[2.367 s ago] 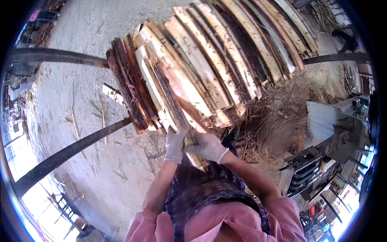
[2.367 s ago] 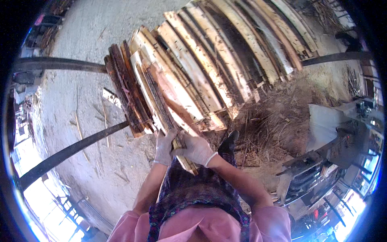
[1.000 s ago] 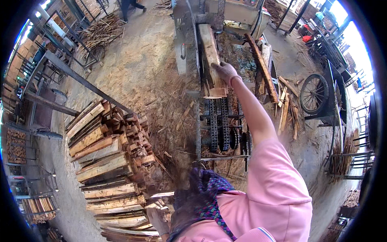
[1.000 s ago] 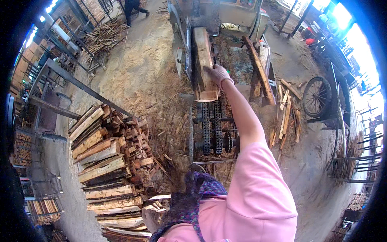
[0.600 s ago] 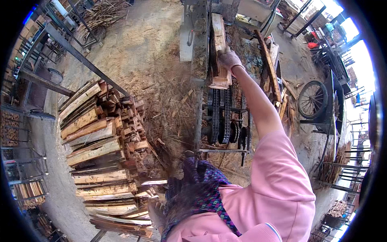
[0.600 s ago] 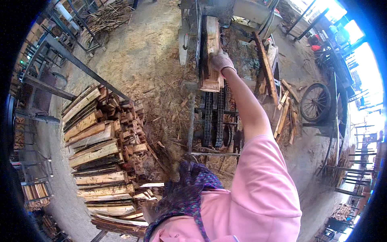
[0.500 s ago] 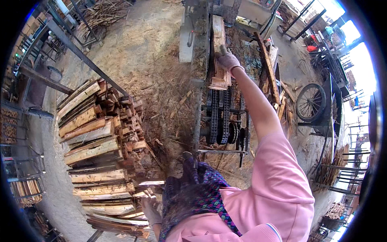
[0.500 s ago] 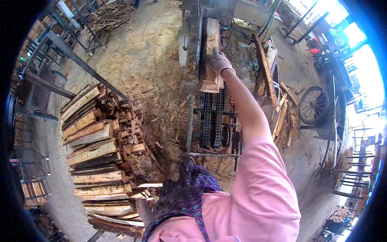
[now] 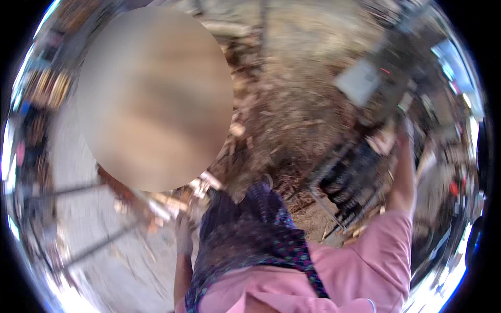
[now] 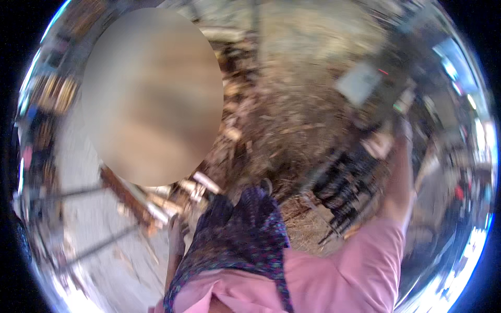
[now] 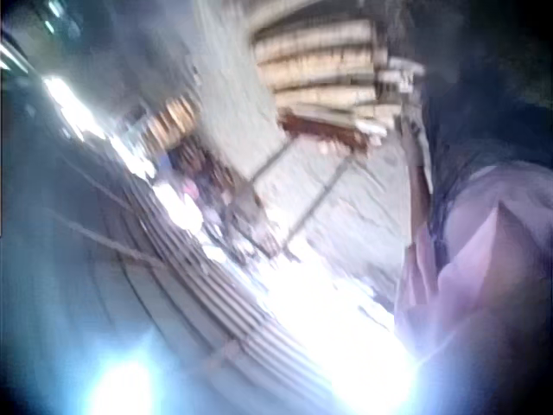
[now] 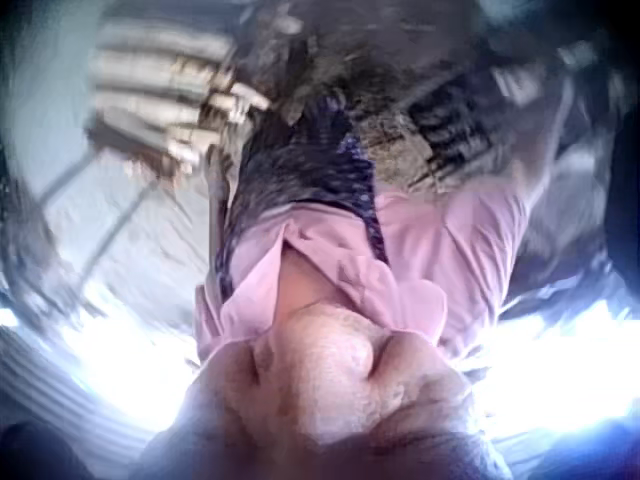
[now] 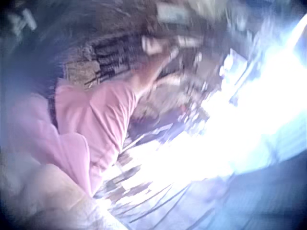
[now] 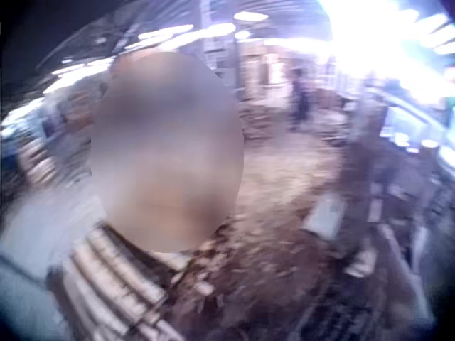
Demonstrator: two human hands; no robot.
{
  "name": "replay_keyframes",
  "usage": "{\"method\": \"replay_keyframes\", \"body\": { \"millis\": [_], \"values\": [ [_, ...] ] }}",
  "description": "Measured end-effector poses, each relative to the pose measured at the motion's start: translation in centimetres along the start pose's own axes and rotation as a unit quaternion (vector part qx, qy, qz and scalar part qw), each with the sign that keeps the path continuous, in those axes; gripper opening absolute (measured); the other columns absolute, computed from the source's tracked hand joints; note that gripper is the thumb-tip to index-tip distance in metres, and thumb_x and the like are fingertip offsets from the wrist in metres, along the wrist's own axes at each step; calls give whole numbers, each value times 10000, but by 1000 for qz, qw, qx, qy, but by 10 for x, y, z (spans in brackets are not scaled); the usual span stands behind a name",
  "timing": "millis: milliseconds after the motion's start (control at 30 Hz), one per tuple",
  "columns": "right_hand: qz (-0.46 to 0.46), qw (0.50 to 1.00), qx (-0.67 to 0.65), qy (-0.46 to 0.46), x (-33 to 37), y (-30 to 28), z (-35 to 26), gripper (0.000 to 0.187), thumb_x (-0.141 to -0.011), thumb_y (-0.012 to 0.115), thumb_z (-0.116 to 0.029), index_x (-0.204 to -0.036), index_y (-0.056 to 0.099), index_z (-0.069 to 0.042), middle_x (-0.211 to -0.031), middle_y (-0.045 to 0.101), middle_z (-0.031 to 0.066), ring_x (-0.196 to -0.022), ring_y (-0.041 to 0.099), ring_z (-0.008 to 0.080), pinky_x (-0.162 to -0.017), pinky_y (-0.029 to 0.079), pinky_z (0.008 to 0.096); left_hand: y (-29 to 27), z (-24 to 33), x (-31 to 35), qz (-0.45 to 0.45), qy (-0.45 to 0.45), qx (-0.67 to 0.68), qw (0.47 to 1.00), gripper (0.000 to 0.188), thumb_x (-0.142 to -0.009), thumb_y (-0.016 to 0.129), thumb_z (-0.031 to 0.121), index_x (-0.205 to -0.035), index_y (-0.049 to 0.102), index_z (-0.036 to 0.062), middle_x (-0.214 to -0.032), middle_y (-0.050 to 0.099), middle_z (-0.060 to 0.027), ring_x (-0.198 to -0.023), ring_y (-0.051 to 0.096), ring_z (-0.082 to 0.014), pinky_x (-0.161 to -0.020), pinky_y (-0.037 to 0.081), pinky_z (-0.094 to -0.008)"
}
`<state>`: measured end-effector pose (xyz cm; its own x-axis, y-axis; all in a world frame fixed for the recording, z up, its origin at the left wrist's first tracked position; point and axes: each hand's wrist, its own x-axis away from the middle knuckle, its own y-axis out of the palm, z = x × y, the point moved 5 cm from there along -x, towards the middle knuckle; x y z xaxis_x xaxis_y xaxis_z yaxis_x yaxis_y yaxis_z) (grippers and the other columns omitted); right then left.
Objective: The person repeatedly picks up wooden planks from a metal rack and places them onto a conveyor belt. The planks are fed into a processing machine as part of a continuous workflow in a wood processing facility.
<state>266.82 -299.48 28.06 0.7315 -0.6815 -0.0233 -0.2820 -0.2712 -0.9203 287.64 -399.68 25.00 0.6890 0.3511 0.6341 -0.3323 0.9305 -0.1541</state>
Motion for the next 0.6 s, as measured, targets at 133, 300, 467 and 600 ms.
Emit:
{"method": "replay_keyframes", "body": {
  "millis": [133,300,467,600],
  "values": [
    [-26,960,-261,97,13,-7,40,502,-1082,547,-384,-1469,540,-64,-1424,580,95,-1304,522,240,-1109,409,368,-33,-50,-11,60,-105,58,991,680,-1007,646,391,-1545,410,48,-1110,641,-79,-957,626,-188,-796,540,-351],
    [69,989,-127,31,80,-28,-83,630,-1082,538,-424,-1593,440,-68,-1591,509,142,-1456,485,299,-1187,374,374,-46,-67,-23,82,-101,58,990,716,-1003,664,408,-1568,413,47,-1228,637,-118,-936,645,-207,-778,561,-361],
    [66,940,-319,-101,270,-30,-245,623,-1059,591,-365,-1556,475,-6,-1559,538,167,-1392,537,256,-1116,447,363,-58,-70,-82,132,-55,58,988,625,-971,696,430,-1451,544,59,-1178,660,-99,-984,651,-238,-857,552,-411],
    [-199,913,-140,-328,423,76,-367,579,-983,690,-86,-1528,513,-5,-1484,594,125,-1228,631,218,-1055,507,360,-55,11,-111,182,6,-221,958,929,-934,717,440,-1606,314,-60,-1587,454,-277,-1453,478,-389,-1205,378,-415]
  ]
}}
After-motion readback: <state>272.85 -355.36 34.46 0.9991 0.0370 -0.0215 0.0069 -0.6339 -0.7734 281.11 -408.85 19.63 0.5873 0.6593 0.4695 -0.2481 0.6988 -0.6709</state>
